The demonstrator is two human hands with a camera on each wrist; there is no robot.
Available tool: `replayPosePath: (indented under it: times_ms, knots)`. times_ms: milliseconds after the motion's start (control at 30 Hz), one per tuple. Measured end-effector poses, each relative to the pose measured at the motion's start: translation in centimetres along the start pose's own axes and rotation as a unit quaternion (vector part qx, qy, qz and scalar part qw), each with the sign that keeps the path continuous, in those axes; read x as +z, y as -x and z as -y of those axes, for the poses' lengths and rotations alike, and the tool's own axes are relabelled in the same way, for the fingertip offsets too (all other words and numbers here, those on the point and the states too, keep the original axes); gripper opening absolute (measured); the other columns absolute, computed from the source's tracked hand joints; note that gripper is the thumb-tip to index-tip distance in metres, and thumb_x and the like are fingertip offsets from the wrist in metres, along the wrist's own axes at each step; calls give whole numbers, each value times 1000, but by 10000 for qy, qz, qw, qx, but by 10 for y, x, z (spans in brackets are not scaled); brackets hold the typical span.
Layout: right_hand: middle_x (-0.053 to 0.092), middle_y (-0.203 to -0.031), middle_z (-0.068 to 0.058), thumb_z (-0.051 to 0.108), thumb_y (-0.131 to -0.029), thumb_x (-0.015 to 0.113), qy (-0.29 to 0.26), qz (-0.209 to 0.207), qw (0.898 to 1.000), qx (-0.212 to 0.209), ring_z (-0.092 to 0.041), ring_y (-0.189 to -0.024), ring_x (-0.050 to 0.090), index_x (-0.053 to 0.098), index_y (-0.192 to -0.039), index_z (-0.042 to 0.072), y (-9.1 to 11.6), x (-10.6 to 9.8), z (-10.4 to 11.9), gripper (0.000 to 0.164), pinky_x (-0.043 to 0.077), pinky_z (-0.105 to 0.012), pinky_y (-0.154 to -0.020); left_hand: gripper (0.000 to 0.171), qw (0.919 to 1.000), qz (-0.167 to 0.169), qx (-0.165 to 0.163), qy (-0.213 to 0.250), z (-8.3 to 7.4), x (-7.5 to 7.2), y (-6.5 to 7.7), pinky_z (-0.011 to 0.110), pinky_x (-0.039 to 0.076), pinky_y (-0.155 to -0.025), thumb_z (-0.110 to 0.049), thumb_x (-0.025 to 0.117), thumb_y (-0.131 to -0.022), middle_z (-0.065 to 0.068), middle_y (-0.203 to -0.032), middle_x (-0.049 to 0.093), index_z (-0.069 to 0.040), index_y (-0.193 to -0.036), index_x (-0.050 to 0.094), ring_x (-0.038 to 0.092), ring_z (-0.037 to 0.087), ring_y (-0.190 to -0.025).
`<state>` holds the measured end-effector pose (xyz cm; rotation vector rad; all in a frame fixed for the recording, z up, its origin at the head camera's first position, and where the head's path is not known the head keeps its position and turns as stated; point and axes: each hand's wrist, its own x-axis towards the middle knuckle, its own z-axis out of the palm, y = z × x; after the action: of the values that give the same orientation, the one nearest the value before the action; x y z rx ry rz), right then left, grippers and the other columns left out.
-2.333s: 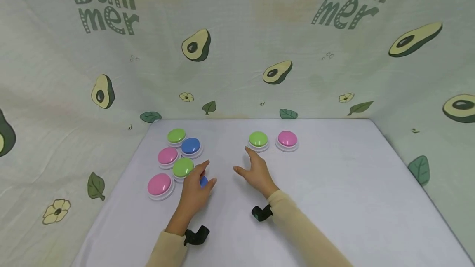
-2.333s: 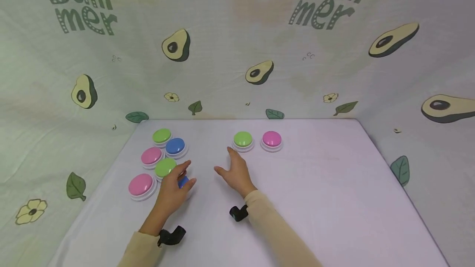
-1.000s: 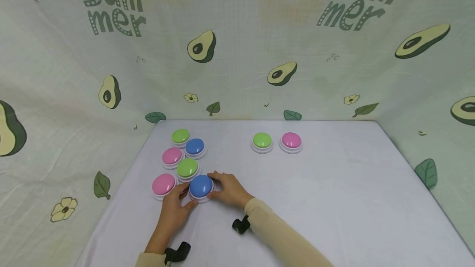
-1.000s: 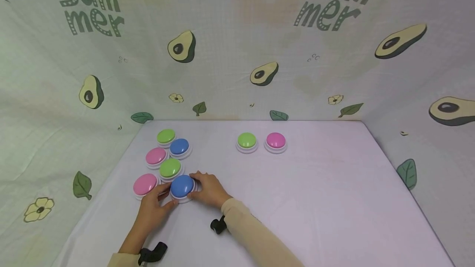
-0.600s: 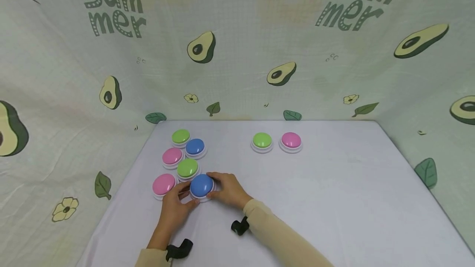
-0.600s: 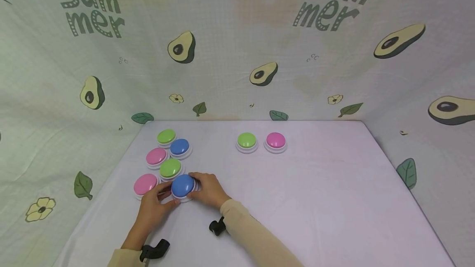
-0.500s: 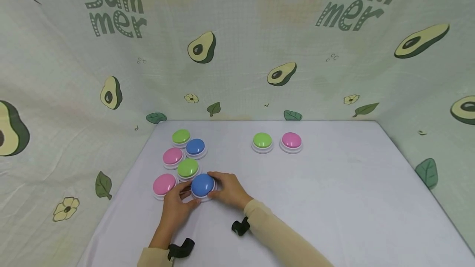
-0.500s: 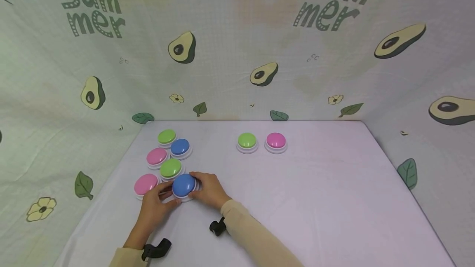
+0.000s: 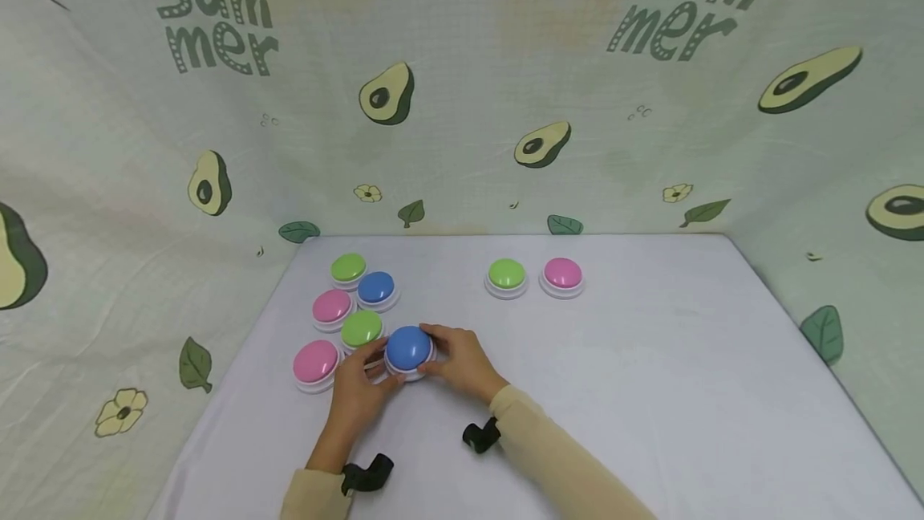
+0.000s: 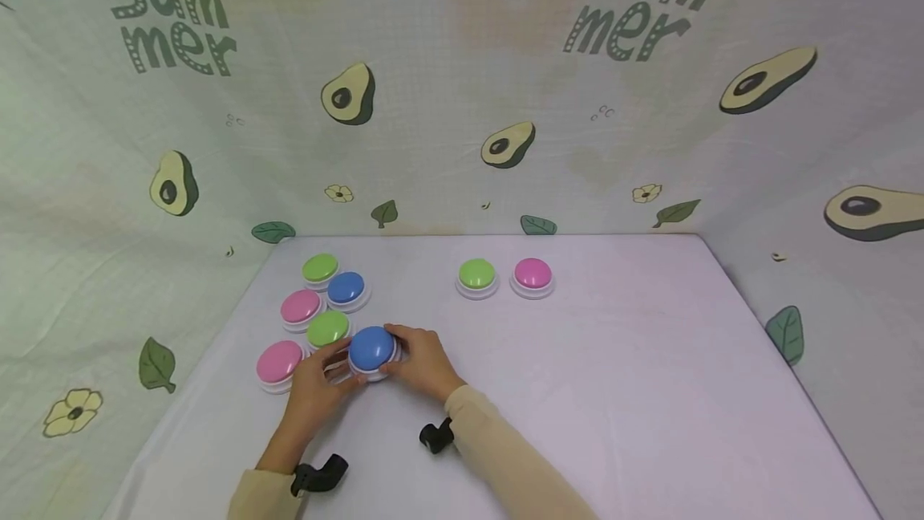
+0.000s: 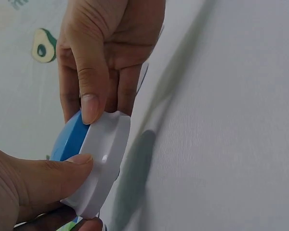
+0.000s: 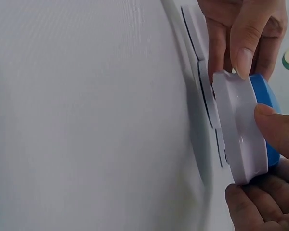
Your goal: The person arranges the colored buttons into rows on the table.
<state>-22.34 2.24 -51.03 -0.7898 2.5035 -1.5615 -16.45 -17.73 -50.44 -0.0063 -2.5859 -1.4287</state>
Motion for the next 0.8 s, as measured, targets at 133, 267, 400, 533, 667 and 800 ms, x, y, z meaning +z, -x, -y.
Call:
replayPosePath:
  times_ms: [133, 267, 400, 533, 667, 800]
  knots:
    - [60, -147, -21, 6, -86, 86, -93, -121, 9999, -70, -33, -133, 61, 58, -145, -5, 5, -11, -7, 66, 51, -37, -109, 66, 9999, 92, -47, 105, -4, 11, -5, 41, 58, -99, 7, 86, -81, 27, -140, 61, 5, -142, 59, 65, 44, -123]
    - [60, -146, -24, 4, -86, 86, -231, -285, 9993, -50, -37, -132, 61, 58, -144, -7, 13, -25, -15, 65, 52, -39, -108, 66, 9995, 207, 29, 245, -9, 26, -12, 38, 58, -98, 9, 86, -80, 28, -138, 61, 7, -141, 59, 64, 44, -124]
    - [59, -146, -25, 4, -87, 85, -375, -454, 9982, 139, -37, -134, 59, 57, -145, -7, 21, -41, -23, 66, 51, -39, -108, 62, 9986, 208, 216, 440, -16, 44, -20, 36, 59, -97, 10, 86, -79, 30, -134, 63, 11, -136, 61, 64, 44, -123]
    - [59, -145, -26, 3, -87, 85, -315, -702, 9966, 301, -39, -133, 59, 57, -145, -7, 30, -59, -31, 66, 52, -40, -108, 59, 9964, 278, 436, 672, -26, 65, -27, 34, 58, -98, 11, 86, -79, 31, -132, 63, 14, -132, 60, 65, 45, -122]
    - [59, -146, -26, 2, -87, 85, -181, -921, 9938, 596, -39, -133, 59, 56, -146, -6, 38, -78, -36, 66, 51, -40, -108, 57, 9942, 395, 555, 830, -35, 88, -35, 31, 57, -98, 9, 85, -81, 30, -133, 63, 13, -132, 61, 66, 42, -123]
    - [58, -146, -27, 2, -88, 84, -75, -1128, 9905, 781, -40, -134, 58, 55, -147, -6, 44, -98, -40, 67, 51, -41, -108, 57, 9922, 441, 663, 963, -47, 108, -44, 28, 57, -98, 10, 86, -80, 28, -133, 64, 12, -132, 62, 66, 38, -124]
